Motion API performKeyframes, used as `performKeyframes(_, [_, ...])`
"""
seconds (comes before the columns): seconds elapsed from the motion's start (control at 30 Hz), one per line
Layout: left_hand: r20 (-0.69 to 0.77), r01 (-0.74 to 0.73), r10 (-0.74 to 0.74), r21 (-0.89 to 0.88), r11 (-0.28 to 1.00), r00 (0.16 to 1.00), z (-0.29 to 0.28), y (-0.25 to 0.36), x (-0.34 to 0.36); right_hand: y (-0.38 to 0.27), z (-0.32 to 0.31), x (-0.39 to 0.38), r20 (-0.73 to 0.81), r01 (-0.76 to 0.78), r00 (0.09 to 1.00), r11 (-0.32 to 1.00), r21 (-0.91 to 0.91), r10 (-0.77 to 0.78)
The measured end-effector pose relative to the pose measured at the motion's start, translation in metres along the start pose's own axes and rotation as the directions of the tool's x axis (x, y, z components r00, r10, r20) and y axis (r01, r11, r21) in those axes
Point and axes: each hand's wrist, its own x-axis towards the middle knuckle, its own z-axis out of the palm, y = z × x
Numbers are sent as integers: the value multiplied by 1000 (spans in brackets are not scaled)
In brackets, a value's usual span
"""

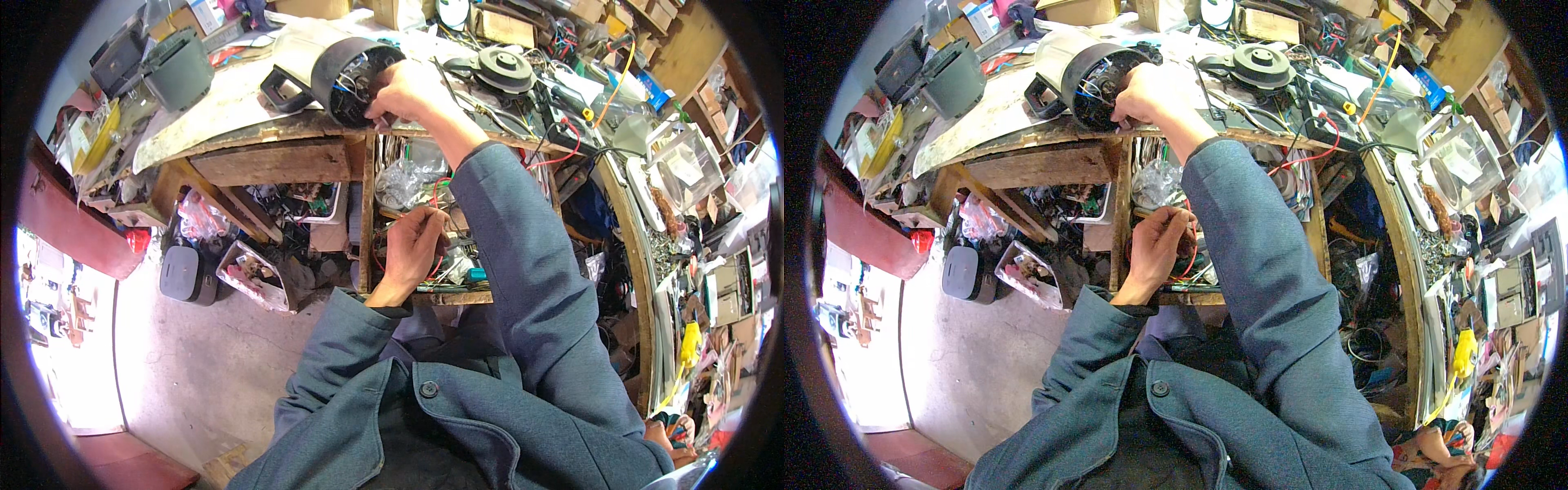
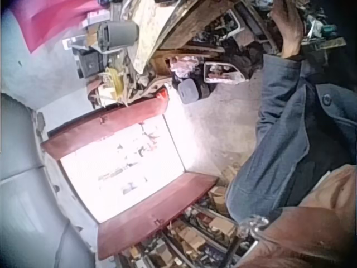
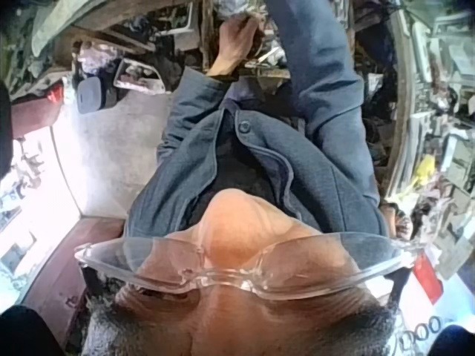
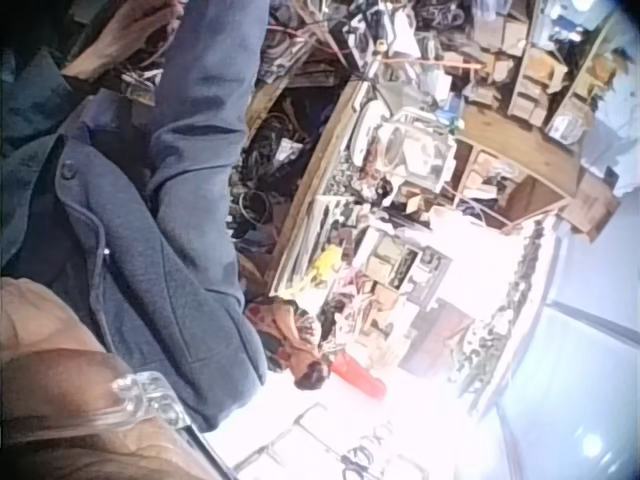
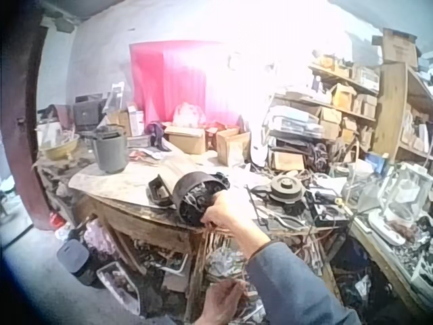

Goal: The person disassembles a blender, removes the base and jar, and uses a screwdriver to adjust internal wiring and components. They repeatedly reassemble and test the blender, then continue working on the internal wiring.

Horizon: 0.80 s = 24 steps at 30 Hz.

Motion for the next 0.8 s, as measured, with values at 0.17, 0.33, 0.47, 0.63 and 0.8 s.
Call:
performKeyframes(0.17, [-25,42,-40,109,993,999,3,12,-1,30,27,7,-114,73,993,936,345,-36])
performKeyframes(0.33, [-55,-25,30,79,997,998,2,2,0,2,33,-19,-320,53,946,951,306,51])
performKeyframes(0.47, [-71,-109,117,108,988,991,1,-3,1,-4,54,-19,-437,12,897,986,164,62])
performKeyframes(0.63, [-61,-114,123,133,985,991,-3,-3,0,-14,59,-33,-522,61,853,992,108,5])
performKeyframes(0.8, [-9,-28,30,195,980,999,-6,-1,0,-10,61,-34,-523,55,851,982,182,49])
